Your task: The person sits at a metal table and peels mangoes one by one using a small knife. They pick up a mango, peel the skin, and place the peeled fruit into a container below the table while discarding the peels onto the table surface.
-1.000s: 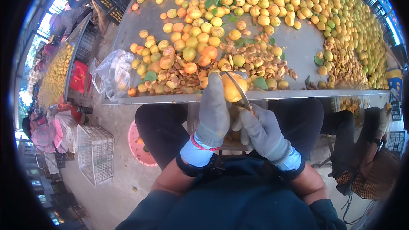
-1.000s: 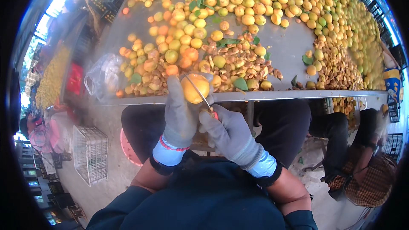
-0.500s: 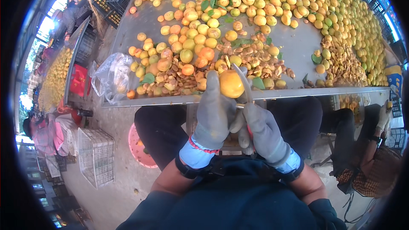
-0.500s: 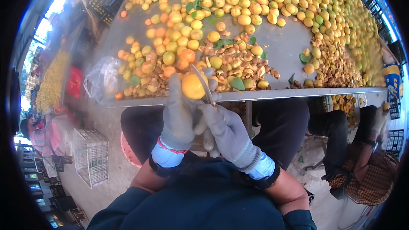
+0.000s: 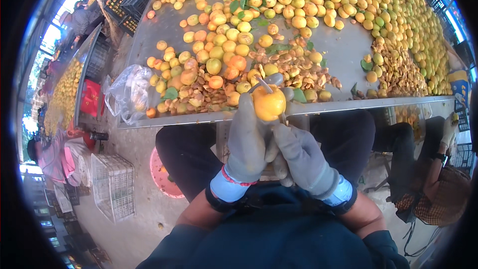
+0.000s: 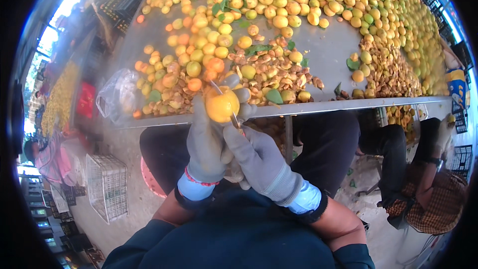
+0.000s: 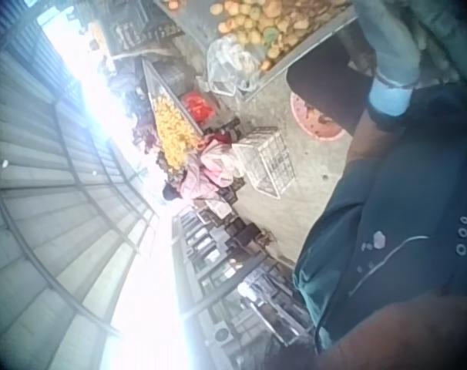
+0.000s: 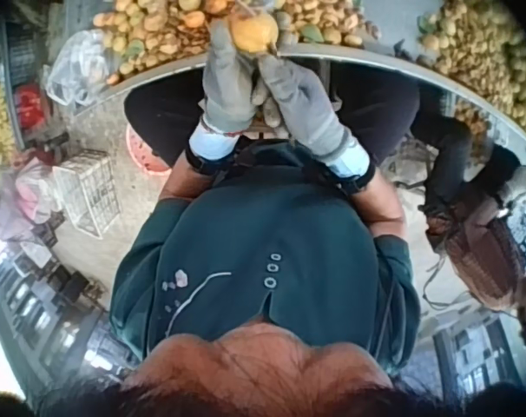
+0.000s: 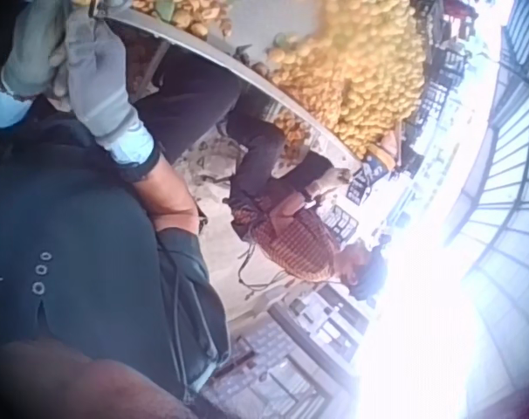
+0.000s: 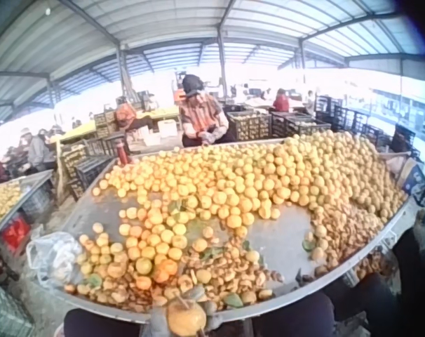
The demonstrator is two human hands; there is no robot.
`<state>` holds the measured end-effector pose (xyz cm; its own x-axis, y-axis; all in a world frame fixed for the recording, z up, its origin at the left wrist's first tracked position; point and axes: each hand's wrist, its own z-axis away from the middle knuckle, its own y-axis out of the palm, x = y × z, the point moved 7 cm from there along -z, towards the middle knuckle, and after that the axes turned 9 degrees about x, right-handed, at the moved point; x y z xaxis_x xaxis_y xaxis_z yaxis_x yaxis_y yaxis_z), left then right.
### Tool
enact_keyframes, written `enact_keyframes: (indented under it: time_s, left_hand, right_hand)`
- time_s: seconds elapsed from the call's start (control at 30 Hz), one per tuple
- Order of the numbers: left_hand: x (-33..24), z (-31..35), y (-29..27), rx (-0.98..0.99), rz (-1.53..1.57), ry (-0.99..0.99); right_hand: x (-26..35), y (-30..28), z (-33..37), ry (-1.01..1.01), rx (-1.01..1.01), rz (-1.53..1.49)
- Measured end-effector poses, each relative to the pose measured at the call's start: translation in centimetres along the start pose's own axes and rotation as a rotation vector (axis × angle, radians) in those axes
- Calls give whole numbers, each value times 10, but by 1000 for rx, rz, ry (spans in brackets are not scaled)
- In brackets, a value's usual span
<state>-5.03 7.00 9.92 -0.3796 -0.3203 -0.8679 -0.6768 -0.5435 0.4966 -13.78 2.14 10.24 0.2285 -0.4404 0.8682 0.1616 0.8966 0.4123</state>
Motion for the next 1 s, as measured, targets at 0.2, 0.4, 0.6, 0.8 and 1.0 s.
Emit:
enact_keyframes:
  time_s: [0.2,0.4,0.6,0.8,1.0]
  left_hand:
    - [-17,7,5,12,-319,124]
    - [-17,-15,-9,65,-100,43]
    - [-12,-11,-6,42,-104,39]
    - [1,-17,-12,13,57,-17]
    - [-4,-22,-29,159,-258,-54]
  right_hand:
    - [-3,5,-1,69,-7,54]
    - [15,-16,-15,79,-115,388]
    - [19,-8,-25,-309,-192,684]
    - [12,-18,-36,-118,-158,684]
    - [19,-15,-23,25,-91,538]
